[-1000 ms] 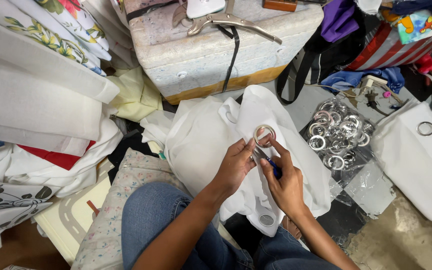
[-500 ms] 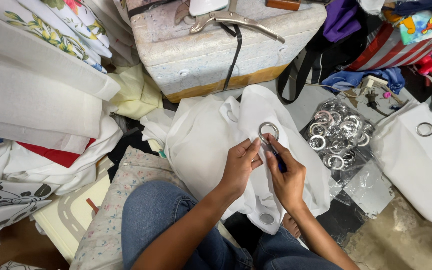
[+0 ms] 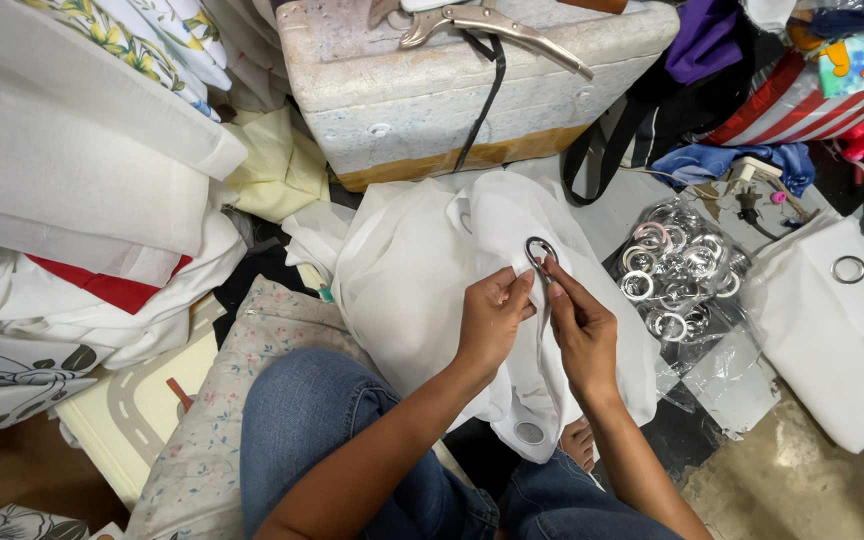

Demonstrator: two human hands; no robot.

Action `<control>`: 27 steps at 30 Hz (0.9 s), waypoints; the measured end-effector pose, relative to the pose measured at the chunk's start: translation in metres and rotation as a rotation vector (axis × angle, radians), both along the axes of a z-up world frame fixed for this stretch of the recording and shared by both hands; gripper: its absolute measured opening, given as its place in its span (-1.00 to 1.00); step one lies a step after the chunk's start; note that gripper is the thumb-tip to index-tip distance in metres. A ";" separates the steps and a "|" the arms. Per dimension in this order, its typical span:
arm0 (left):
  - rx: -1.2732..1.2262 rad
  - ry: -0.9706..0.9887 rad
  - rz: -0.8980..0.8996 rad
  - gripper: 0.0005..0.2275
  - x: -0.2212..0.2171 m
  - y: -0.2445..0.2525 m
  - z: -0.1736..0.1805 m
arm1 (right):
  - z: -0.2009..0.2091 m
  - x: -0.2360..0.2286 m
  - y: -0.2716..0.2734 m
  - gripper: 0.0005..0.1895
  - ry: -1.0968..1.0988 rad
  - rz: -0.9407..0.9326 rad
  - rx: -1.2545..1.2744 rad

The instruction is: The person is attaching metal rings to a white fabric bag. They use a small tool to secure the rings into pre-cut holes in the fabric. The person handles the fabric and rings carefully, ensuring each ring is properly attached.

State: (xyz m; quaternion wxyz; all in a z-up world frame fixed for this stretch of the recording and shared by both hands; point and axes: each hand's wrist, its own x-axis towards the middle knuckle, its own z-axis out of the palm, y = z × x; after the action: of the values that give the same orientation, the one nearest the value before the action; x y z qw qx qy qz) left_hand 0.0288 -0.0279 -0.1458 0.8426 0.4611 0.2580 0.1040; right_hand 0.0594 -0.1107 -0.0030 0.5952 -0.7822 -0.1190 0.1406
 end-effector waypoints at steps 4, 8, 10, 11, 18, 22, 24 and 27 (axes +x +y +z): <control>0.014 0.008 0.014 -0.75 0.002 -0.001 0.003 | -0.013 0.002 -0.011 -0.66 -0.037 0.020 -0.052; 0.040 0.014 0.026 -0.77 0.002 -0.001 0.006 | -0.026 0.006 -0.017 -0.65 -0.064 0.043 -0.090; 0.047 0.013 0.035 -0.77 0.002 0.000 0.011 | -0.015 0.004 -0.014 -0.65 -0.067 0.053 -0.100; 0.083 0.023 0.023 -0.78 0.002 0.001 0.013 | -0.008 0.002 -0.012 -0.64 -0.060 0.052 -0.104; 0.158 0.045 -0.010 -0.80 -0.001 0.001 0.021 | -0.028 0.007 -0.024 -0.67 -0.055 0.040 -0.111; 0.189 0.056 -0.026 -0.80 -0.003 0.002 0.025 | -0.016 0.004 -0.017 -0.67 -0.061 0.028 -0.109; 0.277 0.069 -0.014 -0.80 -0.006 0.003 0.039 | -0.006 0.003 -0.011 -0.68 -0.056 0.014 -0.104; 0.303 0.087 -0.007 -0.78 -0.007 0.005 0.042 | -0.015 0.002 -0.011 -0.69 -0.056 0.012 -0.101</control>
State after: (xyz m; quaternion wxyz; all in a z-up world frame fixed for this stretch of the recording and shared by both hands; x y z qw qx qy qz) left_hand 0.0214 -0.0230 -0.1035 0.7518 0.5877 0.2743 0.1188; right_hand 0.0612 -0.1215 -0.0183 0.5506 -0.8141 -0.1331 0.1279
